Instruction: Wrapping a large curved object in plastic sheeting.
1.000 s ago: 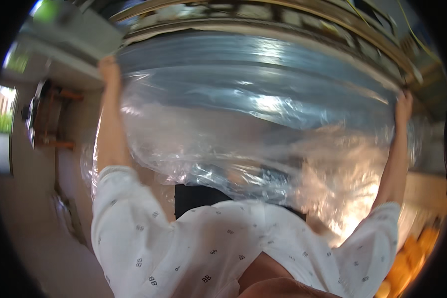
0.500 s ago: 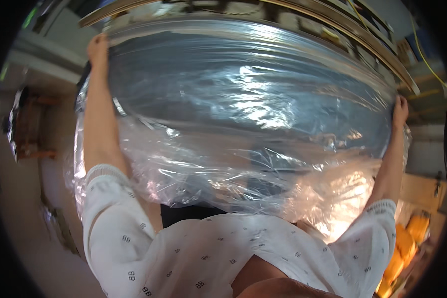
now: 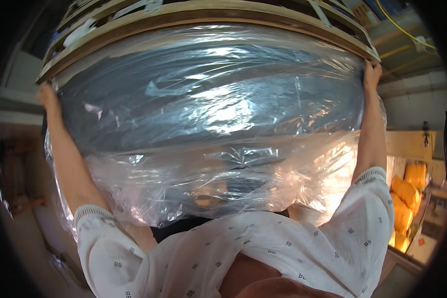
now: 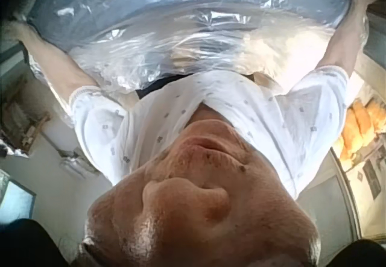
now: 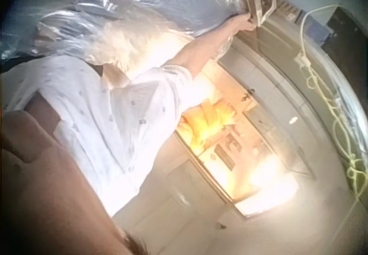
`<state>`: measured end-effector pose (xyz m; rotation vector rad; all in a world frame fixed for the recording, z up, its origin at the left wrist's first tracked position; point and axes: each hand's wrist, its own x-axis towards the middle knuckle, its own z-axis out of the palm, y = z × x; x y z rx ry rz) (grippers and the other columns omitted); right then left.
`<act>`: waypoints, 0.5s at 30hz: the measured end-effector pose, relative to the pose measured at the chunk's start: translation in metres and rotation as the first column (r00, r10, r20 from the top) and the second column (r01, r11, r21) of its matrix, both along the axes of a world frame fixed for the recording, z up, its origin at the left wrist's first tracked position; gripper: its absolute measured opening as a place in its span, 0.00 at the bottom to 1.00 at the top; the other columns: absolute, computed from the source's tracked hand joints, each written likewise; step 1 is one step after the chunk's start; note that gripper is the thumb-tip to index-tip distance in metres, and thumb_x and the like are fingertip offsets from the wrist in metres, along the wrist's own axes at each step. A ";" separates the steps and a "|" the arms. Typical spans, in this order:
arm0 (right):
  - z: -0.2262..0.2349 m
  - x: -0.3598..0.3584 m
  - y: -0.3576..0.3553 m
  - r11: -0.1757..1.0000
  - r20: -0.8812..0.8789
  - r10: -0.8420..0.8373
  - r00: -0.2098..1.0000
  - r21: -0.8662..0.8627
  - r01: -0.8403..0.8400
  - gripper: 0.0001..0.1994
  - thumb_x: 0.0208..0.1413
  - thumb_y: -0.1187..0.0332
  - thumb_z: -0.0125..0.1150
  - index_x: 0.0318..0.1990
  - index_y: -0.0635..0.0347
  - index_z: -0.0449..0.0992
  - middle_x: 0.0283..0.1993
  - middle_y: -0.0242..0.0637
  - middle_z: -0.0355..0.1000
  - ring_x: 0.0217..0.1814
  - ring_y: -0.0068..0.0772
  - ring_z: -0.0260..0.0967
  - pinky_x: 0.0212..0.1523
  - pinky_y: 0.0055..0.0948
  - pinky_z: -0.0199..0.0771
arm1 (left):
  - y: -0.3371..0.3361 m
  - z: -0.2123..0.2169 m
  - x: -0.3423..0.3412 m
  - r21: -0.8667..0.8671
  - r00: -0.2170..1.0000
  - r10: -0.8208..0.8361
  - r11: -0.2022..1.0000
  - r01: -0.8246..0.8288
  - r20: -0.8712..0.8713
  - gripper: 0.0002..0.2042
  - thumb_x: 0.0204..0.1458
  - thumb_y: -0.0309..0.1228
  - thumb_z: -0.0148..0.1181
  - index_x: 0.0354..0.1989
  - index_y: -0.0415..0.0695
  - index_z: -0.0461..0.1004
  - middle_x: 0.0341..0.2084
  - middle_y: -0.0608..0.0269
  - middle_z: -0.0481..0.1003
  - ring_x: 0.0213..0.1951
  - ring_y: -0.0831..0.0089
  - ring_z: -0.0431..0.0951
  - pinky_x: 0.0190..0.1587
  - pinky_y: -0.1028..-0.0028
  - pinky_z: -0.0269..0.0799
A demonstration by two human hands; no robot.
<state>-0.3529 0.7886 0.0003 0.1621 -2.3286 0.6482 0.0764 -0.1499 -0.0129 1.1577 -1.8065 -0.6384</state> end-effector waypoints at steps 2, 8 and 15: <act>-0.002 -0.001 0.000 1.000 -0.051 0.015 0.999 -0.017 -0.016 0.16 0.48 0.62 0.58 0.28 0.71 0.72 0.26 0.50 0.70 0.30 0.41 0.66 0.35 0.36 0.63 | 0.006 -0.003 -0.002 0.079 0.962 -0.070 0.992 0.094 -0.265 0.18 0.48 0.39 0.51 0.35 0.32 0.75 0.30 0.54 0.76 0.36 0.67 0.75 0.38 0.69 0.67; 0.011 0.011 -0.005 0.998 -0.057 -0.045 0.997 -0.039 0.043 0.21 0.53 0.55 0.47 0.32 0.70 0.73 0.34 0.57 0.69 0.39 0.55 0.65 0.43 0.43 0.62 | 0.000 0.011 0.004 -0.028 0.989 0.013 0.999 -0.017 -0.147 0.22 0.53 0.42 0.43 0.42 0.32 0.71 0.36 0.50 0.74 0.39 0.58 0.73 0.42 0.64 0.65; 0.014 0.041 0.001 0.984 -0.241 -0.162 0.957 -0.118 0.136 0.17 0.55 0.56 0.44 0.30 0.62 0.70 0.35 0.50 0.67 0.41 0.53 0.64 0.42 0.44 0.62 | 0.003 0.001 0.024 0.113 0.941 -0.321 0.944 0.309 0.110 0.19 0.48 0.43 0.58 0.44 0.42 0.74 0.41 0.60 0.74 0.43 0.74 0.71 0.48 0.75 0.62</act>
